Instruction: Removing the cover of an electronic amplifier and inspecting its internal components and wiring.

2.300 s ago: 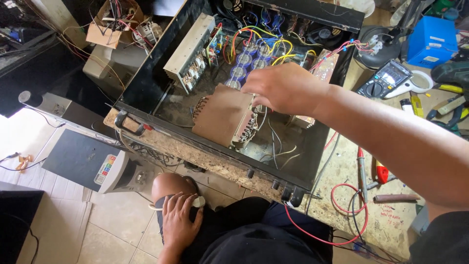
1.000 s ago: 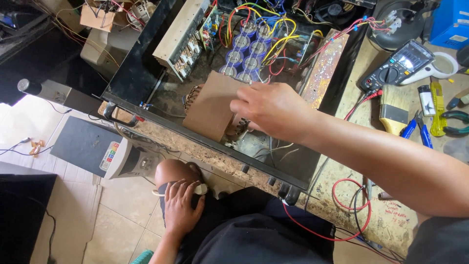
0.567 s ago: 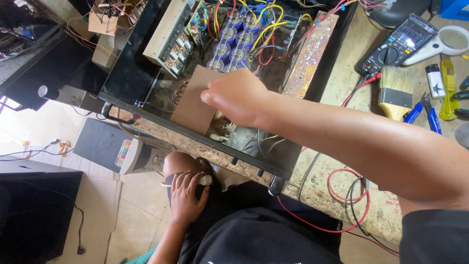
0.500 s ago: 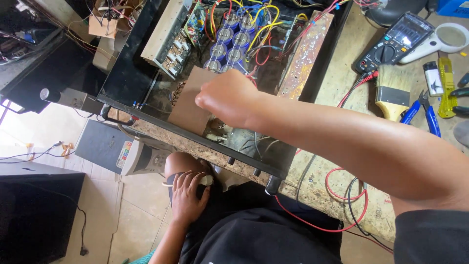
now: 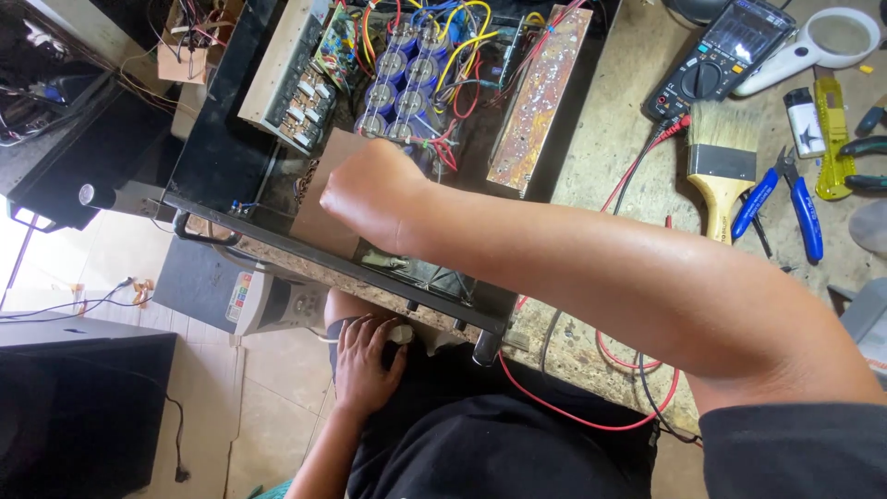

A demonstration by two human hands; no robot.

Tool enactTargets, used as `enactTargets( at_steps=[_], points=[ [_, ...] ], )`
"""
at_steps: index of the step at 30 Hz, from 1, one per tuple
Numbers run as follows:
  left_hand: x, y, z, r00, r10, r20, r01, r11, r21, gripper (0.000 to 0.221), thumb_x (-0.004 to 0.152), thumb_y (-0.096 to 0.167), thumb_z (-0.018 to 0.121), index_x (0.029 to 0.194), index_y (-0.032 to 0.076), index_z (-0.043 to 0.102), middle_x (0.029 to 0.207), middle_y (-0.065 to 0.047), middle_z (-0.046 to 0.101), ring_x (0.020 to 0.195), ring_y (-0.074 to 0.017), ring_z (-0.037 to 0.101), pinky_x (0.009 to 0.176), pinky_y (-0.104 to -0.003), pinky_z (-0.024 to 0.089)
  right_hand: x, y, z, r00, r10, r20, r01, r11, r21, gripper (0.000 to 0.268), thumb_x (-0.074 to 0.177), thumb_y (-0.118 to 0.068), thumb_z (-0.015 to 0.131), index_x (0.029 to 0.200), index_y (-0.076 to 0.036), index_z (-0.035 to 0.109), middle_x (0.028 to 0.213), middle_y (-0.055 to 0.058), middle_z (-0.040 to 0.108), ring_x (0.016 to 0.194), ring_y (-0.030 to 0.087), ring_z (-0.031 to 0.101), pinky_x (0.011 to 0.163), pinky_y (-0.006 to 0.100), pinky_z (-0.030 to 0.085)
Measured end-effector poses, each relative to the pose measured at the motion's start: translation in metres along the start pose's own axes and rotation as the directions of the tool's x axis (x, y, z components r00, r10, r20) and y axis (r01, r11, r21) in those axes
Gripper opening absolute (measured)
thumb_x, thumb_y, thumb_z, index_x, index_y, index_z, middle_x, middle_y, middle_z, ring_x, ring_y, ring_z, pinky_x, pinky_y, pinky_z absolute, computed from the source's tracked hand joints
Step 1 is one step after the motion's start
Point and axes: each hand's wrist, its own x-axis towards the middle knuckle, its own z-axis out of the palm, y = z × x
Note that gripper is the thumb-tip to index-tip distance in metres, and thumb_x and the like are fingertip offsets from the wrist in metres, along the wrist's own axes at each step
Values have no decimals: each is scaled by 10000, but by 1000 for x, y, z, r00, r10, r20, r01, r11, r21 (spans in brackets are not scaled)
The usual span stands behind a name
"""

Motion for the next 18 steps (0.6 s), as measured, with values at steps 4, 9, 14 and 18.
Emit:
enactTargets(
  at_steps=[4, 9, 14, 18],
  points=[
    [4, 4, 1, 999, 31, -18, -31, 1000, 3, 455, 889, 411, 621, 1283, 184, 648, 1254, -73, 673, 1270, -319, 537, 1159, -505, 315, -2, 1, 2, 1000, 0, -7, 0, 1000, 13, 364, 789, 72, 681, 874, -280, 723, 767, -77, 699, 685, 245, 702, 488, 359, 509],
    [6, 4, 2, 1000, 6, 12, -7, 1000, 17, 470, 875, 434, 615, 1278, 195, 654, 1260, -78, 670, 1273, -322, 529, 1158, -502, 313, -11, 11, 14, 994, -37, -106, 45, 996, 78, 290, 765, 45, 675, 799, -235, 742, 738, -31, 704, 697, 297, 708, 502, 429, 541],
    [3, -15, 17, 997, -55, 48, 54, 998, 29, 481, 876, 477, 602, 1282, 226, 657, 1270, -74, 662, 1275, -321, 521, 1179, -499, 297, -63, 31, -40, 986, -51, -160, 90, 964, 251, 189, 791, -225, 777, 929, -135, 685, 741, 37, 697, 702, 326, 706, 468, 518, 528],
    [7, -36, 22, 998, -44, 51, 46, 998, -41, 466, 873, 480, 627, 1275, 249, 666, 1246, -58, 689, 1236, -331, 540, 1117, -486, 364, -131, 47, -86, 910, 178, -373, -24, 923, 383, 326, 1000, -380, 739, 1182, -135, 622, 1070, 39, 655, 940, 273, 642, 609, 432, 516]
  ],
)
